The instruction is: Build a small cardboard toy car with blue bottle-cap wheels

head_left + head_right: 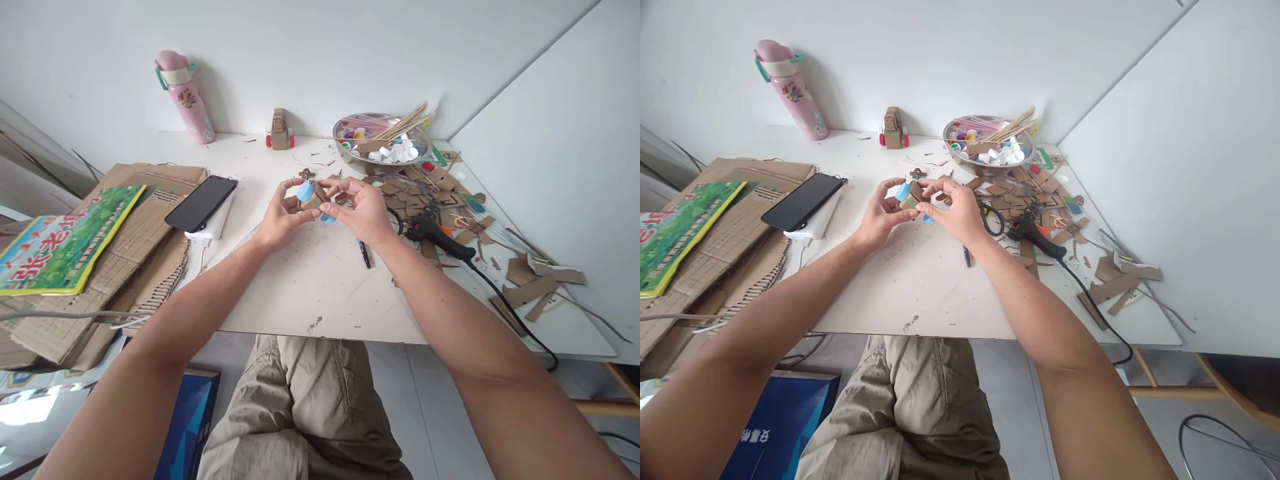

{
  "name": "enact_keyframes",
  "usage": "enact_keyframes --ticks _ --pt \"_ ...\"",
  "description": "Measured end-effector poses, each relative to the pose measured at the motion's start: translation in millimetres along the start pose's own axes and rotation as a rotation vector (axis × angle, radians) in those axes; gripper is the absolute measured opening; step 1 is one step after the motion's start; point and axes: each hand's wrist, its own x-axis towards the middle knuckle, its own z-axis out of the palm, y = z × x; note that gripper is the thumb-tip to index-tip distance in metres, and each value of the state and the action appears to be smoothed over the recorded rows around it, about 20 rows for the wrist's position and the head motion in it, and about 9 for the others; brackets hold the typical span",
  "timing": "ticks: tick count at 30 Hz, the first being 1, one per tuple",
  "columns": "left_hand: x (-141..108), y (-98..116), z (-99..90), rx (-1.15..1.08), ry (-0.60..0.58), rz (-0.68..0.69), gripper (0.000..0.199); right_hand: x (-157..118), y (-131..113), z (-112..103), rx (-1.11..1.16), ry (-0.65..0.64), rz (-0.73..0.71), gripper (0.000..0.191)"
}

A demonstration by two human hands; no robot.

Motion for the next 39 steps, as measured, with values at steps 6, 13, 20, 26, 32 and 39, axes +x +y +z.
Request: enact_keyframes --ticks 6,13,20,26,32,39 --pt "2.0 4.0 -3.8 0.221 0.014 -0.036 0.068 -2.5 -9.6 -4.4 -0.106 -0.093 0.014 0.016" --pt "4.9 8.1 -11.1 0.834 0.055 -0.065 0.054 -0.3 -3.1 -0.5 -0.234 -0.227 -0.033 0.009" --pt "2.9 1.3 -14.6 0.913 -0.039 0.156 0.049 3.7 4.7 4.9 -0.383 -0.276 -0.1 0.01" --pt "4.2 1.1 -15.4 0.672 0.002 0.055 0.049 8.7 9.8 -37.2 -0.399 -0.023 -0.069 0.033" --pt "3.9 0.7 -15.3 0.629 0.005 0.057 0.05 2.0 1.5 -37.1 -0.365 -0.012 -0.003 0.01" --pt "3.0 2.5 -15.2 0.643 0.005 0.058 0.049 9.6 4.9 -2.5 -0.256 -0.044 0.176 0.002"
